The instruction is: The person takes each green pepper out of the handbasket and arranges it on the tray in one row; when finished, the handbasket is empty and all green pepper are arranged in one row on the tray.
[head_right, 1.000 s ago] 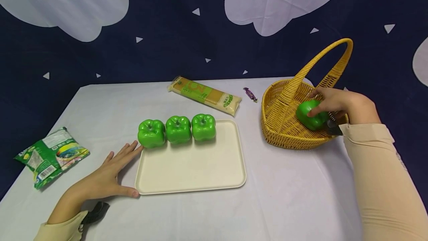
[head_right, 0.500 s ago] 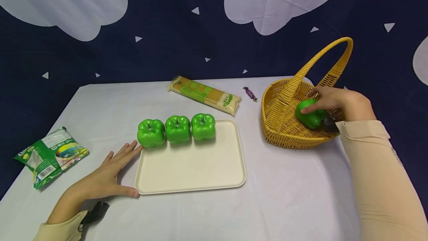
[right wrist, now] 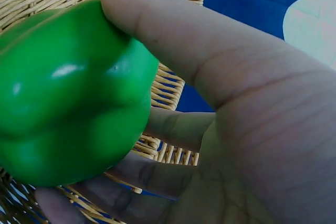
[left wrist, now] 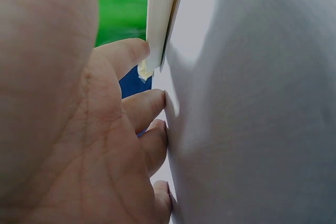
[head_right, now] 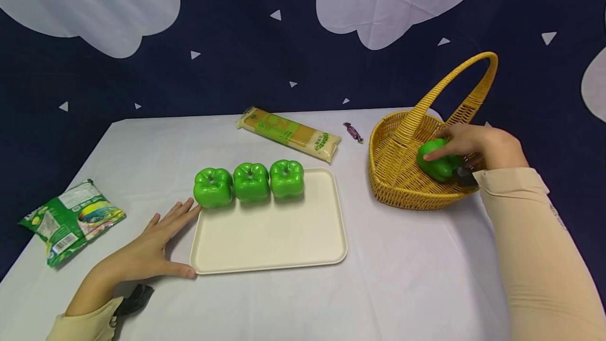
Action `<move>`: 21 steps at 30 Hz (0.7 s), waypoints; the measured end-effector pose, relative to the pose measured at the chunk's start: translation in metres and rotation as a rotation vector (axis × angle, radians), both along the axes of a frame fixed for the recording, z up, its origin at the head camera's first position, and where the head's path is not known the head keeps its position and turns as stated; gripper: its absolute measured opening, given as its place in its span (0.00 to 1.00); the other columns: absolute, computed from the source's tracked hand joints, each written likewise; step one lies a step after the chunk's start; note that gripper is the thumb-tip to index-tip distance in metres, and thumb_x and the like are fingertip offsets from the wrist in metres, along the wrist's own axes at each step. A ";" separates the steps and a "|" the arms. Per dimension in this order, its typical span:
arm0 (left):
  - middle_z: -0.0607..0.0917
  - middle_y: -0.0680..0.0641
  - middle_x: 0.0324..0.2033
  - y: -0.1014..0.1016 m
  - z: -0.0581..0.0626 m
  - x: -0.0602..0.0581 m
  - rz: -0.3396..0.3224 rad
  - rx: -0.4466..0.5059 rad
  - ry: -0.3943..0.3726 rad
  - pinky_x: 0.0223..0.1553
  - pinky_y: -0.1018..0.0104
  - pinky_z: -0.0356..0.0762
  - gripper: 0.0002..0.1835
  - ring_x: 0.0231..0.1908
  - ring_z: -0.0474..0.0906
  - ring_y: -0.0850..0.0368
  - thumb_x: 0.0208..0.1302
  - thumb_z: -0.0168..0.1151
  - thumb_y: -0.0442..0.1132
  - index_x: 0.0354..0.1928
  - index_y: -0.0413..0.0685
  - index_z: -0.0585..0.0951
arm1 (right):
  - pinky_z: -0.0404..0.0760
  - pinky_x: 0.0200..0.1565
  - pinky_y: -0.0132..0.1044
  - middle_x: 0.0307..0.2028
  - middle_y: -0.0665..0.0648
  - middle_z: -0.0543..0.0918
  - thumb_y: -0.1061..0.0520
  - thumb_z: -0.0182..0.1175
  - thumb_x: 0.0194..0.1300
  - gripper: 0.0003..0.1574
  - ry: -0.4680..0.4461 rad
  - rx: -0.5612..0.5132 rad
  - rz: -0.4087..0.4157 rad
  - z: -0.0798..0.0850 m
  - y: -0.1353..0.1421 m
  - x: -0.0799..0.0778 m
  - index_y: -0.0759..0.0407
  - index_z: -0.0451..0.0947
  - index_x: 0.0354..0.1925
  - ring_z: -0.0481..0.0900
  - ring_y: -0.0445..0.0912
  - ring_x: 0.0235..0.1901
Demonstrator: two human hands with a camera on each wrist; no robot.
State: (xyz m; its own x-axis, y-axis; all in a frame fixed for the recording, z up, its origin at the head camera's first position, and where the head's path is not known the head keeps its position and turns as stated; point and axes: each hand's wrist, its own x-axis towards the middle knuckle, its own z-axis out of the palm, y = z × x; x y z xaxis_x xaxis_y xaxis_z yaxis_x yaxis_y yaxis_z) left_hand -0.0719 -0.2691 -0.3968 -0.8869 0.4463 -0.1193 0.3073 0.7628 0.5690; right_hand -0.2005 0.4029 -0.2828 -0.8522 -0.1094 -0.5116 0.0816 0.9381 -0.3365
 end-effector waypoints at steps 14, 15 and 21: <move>0.50 0.35 0.86 0.000 -0.001 0.001 0.000 -0.002 0.003 0.74 0.14 0.32 0.75 0.85 0.40 0.25 0.35 0.88 0.68 0.86 0.58 0.57 | 0.89 0.43 0.51 0.60 0.81 0.73 0.37 0.68 0.73 0.58 0.066 0.011 0.033 0.000 -0.001 0.002 0.82 0.60 0.74 0.80 0.64 0.52; 0.50 0.35 0.86 0.000 -0.001 0.001 0.001 -0.003 0.002 0.75 0.14 0.32 0.75 0.85 0.40 0.25 0.35 0.88 0.68 0.86 0.58 0.57 | 0.89 0.44 0.51 0.61 0.81 0.73 0.38 0.68 0.73 0.58 0.080 0.017 0.040 0.000 -0.002 0.002 0.83 0.60 0.74 0.80 0.65 0.52; 0.50 0.35 0.86 0.000 -0.001 0.000 0.001 -0.003 -0.001 0.75 0.14 0.32 0.75 0.85 0.40 0.25 0.35 0.88 0.68 0.86 0.58 0.57 | 0.89 0.46 0.56 0.62 0.83 0.73 0.40 0.70 0.72 0.55 0.157 0.023 0.061 0.000 -0.002 0.007 0.81 0.63 0.73 0.81 0.66 0.53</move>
State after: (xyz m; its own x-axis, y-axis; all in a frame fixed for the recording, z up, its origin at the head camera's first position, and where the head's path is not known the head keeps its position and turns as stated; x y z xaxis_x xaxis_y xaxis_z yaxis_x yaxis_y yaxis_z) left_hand -0.0718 -0.2694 -0.3975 -0.8874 0.4448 -0.1211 0.3060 0.7647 0.5671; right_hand -0.1936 0.4007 -0.2824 -0.9139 -0.1530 -0.3760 -0.0273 0.9474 -0.3190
